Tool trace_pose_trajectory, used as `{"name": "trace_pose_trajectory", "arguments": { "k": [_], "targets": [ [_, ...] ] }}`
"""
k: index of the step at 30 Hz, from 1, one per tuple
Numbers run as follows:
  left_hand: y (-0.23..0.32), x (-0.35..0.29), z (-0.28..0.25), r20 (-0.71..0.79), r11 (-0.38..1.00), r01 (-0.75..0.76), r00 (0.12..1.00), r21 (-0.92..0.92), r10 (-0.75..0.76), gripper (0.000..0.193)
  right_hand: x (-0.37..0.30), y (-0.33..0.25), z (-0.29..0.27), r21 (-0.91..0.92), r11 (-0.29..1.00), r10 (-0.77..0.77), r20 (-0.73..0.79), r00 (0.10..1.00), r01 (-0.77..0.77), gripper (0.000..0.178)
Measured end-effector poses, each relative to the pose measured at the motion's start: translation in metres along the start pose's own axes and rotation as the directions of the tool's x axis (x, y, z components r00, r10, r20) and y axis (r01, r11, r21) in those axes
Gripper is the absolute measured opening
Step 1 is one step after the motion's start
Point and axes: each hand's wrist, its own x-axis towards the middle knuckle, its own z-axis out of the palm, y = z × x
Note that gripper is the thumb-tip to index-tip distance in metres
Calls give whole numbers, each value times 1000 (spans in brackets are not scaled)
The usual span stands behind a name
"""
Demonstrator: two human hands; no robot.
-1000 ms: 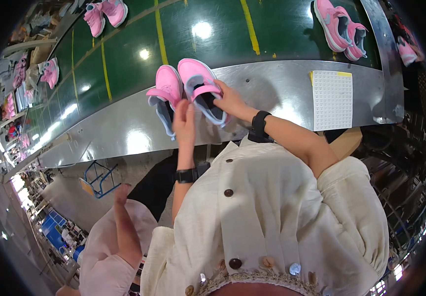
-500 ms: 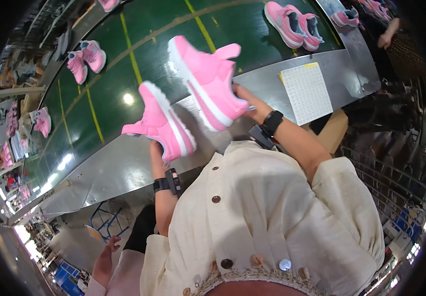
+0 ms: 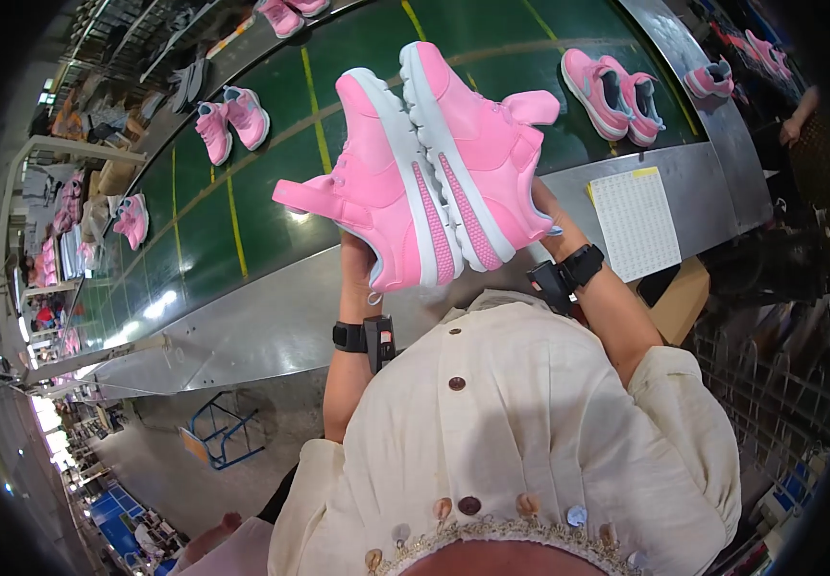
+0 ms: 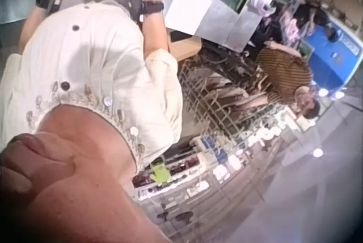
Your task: The recorder is inspecting and adjusting pink children's sneakers on a factory conveyor belt, checking laces and markings while referencing a paper log.
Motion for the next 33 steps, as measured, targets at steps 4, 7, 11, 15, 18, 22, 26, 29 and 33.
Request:
{"name": "trace_pose_trajectory", "arguments": {
  "k": [4,7,11,15,18,22,26,29,33],
  "targets": [
    [18,-5,28,63,963,-188,982,194,179,47,19,-11,-3,-145,985,-96,-2,995,95,36],
    [25,-11,53,202,755,-447,894,480,400,53,50,-6,-15,-169,967,-196,-8,981,192,40],
    [20,-11,72,206,697,-399,915,596,347,66,60,9,-20,-116,961,-245,61,968,251,38],
    [10,-10,58,60,820,-215,974,531,217,69,51,16,-17,-124,967,-212,82,974,221,38],
    [6,-13,31,124,898,-240,970,369,208,71,49,21,-22,-203,940,-265,67,962,273,36],
    [9,-13,-9,181,928,-297,949,225,260,78,54,38,-44,-473,813,-305,149,941,339,35],
    [9,-10,-25,337,969,-248,912,-7,236,74,54,72,-78,-849,405,-276,239,931,338,45],
    [10,-10,-13,411,995,-43,909,-86,75,70,58,74,-99,-902,323,-110,265,958,287,51],
    [8,-14,17,486,1000,-6,874,-8,9,71,57,31,-79,-747,551,-272,260,927,371,39]
  ]
}}
